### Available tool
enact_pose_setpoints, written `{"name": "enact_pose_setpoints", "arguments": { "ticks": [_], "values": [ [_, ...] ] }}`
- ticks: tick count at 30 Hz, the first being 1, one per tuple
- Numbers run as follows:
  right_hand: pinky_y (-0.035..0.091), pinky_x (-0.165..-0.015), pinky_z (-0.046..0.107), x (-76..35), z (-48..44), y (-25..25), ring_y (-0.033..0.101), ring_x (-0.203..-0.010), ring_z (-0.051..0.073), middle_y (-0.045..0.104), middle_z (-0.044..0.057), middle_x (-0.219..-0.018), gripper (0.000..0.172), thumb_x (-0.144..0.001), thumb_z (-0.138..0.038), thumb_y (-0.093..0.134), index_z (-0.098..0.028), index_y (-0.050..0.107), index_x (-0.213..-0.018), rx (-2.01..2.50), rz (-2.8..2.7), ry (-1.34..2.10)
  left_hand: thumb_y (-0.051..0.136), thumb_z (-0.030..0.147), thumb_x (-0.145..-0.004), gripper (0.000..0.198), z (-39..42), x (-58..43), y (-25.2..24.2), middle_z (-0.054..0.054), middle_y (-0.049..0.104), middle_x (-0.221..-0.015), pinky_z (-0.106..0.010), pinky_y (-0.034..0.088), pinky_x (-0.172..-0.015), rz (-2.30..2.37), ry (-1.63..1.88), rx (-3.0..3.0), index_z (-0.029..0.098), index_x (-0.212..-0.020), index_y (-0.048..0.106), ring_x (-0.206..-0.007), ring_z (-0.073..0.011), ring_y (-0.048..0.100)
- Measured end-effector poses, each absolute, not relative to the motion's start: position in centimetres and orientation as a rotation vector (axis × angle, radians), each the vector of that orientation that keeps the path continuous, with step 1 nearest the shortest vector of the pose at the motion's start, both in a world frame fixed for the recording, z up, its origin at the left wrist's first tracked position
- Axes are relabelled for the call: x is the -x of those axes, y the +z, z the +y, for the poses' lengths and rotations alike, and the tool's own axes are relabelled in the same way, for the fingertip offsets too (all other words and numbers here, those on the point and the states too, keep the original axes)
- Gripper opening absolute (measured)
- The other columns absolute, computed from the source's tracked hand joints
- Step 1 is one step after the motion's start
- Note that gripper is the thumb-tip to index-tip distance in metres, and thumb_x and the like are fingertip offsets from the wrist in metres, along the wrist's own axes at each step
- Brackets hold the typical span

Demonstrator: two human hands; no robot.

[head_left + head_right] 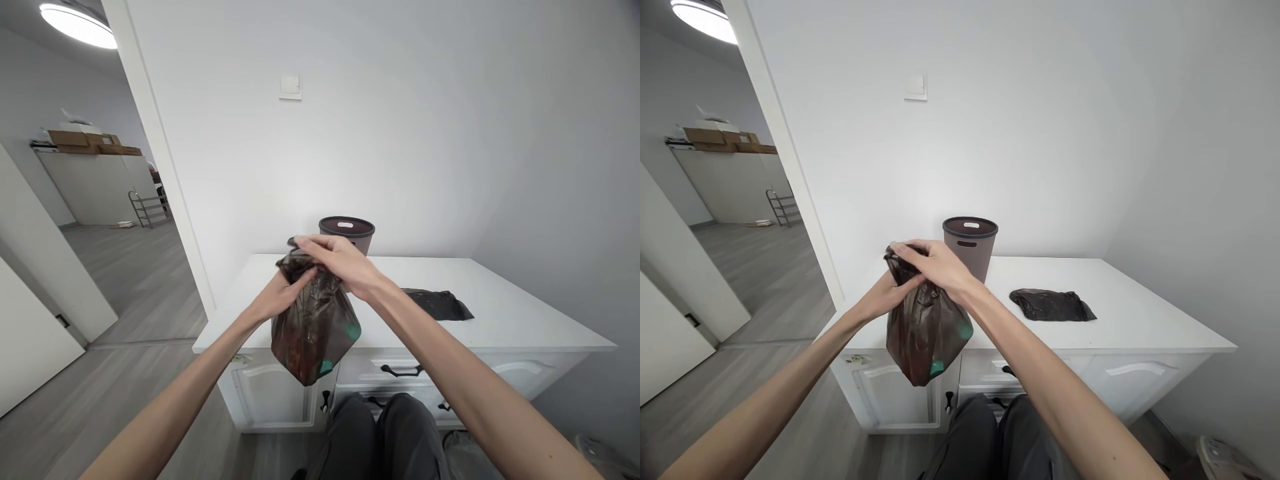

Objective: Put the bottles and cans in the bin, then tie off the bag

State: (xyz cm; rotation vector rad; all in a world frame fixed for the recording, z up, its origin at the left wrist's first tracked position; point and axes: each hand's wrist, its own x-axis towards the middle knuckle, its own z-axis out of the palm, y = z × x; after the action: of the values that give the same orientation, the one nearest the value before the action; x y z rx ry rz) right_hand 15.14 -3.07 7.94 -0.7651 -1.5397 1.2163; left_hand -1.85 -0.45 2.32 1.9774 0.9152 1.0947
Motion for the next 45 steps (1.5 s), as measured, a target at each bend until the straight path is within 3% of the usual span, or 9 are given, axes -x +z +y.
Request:
{"name": "enact_pose_setpoints", "arguments": {
  "ticks": [4,8,13,17,24,32,39,42,45],
  "values": [
    [0.037,-0.054,0.023,-18.3,-3.3,8.1,0.038,-0.056,0.008,0.038,-0.008,-0.064,0.034,-0.073,-0.044,0.094,-0.022,0.069,-0.077,0.656,-1.288,1.203,0.066,0.058,-0.097,0.048,0.0,1.7,1.1,-0.011,0.072,-0.139,-0.046,0.042,-0.124,0.746,1.25,-1.677,0.021,-0.126,0.075,-0.14,-0.0341,0.059],
    [0.032,-0.046,0.019,-21.6,-3.1,5.8,0.027,-0.054,0.007,0.031,-0.01,-0.066,0.042,-0.066,-0.031,0.099,-0.022,0.058,-0.071,0.444,-0.974,1.171,0.067,0.048,-0.101,0.032,0.3,1.5,1.6,-0.009,0.069,-0.146,-0.042,0.044,-0.123,0.495,1.47,-1.169,0.021,-0.117,0.074,-0.142,-0.0274,0.058],
    [0.052,-0.066,0.019,-24.5,-2.8,1.8,0.034,-0.056,0.006,0.038,-0.011,-0.069,0.036,-0.071,-0.015,0.093,-0.026,0.066,-0.093,0.308,-0.728,1.178,0.046,0.03,-0.112,0.033,0.6,-0.3,3.2,0.0,0.073,-0.083,-0.033,0.058,-0.101,0.298,1.488,-0.713,0.02,-0.083,0.058,-0.089,-0.0144,0.075],
    [0.059,-0.087,0.028,-25.4,-2.8,-0.1,0.053,-0.068,0.009,0.05,-0.01,-0.073,0.043,-0.076,-0.02,0.091,-0.032,0.069,-0.111,0.349,-0.69,1.139,0.044,0.019,-0.112,0.034,0.7,-1.8,3.7,0.01,0.034,-0.054,-0.018,0.049,-0.057,0.195,1.424,-0.65,0.019,-0.079,0.05,-0.043,-0.0053,0.042],
    [0.055,-0.109,0.034,-27.0,-3.1,-2.5,0.071,-0.108,0.018,0.074,0.002,-0.108,0.036,-0.078,-0.038,0.09,-0.027,0.076,-0.109,0.547,-0.746,1.1,0.045,0.012,-0.109,0.031,0.9,-3.1,4.9,0.01,0.027,-0.055,-0.018,0.029,-0.043,0.234,1.434,-0.618,0.019,-0.078,0.045,-0.041,-0.005,0.03],
    [0.042,-0.125,0.045,-28.4,-1.8,-9.6,0.059,-0.14,0.025,0.073,0.006,-0.131,0.044,-0.079,-0.053,0.089,-0.027,0.076,-0.112,0.734,-0.822,1.086,0.048,0.009,-0.106,0.03,1.1,-3.0,5.2,0.011,0.026,-0.056,-0.018,0.028,-0.042,0.288,1.428,-0.645,0.019,-0.078,0.045,-0.041,-0.0044,0.029],
    [0.03,-0.13,0.042,-23.3,-1.0,-4.5,0.044,-0.153,0.024,0.06,0.003,-0.155,0.052,-0.091,-0.071,0.069,-0.029,0.078,-0.12,0.706,-1.113,1.011,0.04,0.01,-0.109,0.034,0.9,-1.7,5.6,0.01,0.026,-0.056,-0.018,0.028,-0.04,0.307,1.373,-0.676,0.018,-0.077,0.049,-0.041,-0.0046,0.028],
    [0.036,-0.127,0.043,-21.9,-1.6,-1.8,0.055,-0.144,0.024,0.07,0.003,-0.139,0.043,-0.094,-0.069,0.066,-0.03,0.077,-0.109,0.535,-0.998,1.024,0.048,0.016,-0.109,0.033,0.2,-1.0,5.9,0.01,0.025,-0.056,-0.017,0.027,-0.039,0.402,1.328,-0.79,0.017,-0.075,0.051,-0.041,-0.0047,0.026],
    [0.054,-0.108,0.04,-21.4,-2.0,-0.4,0.072,-0.105,0.021,0.072,0.0,-0.091,0.039,-0.092,-0.069,0.07,-0.03,0.067,-0.097,0.444,-0.933,1.108,0.061,0.025,-0.105,0.034,-0.7,-1.0,5.8,0.01,0.024,-0.056,-0.015,0.026,-0.038,0.514,1.283,-0.954,0.017,-0.073,0.052,-0.042,-0.0049,0.022]
  ]
}}
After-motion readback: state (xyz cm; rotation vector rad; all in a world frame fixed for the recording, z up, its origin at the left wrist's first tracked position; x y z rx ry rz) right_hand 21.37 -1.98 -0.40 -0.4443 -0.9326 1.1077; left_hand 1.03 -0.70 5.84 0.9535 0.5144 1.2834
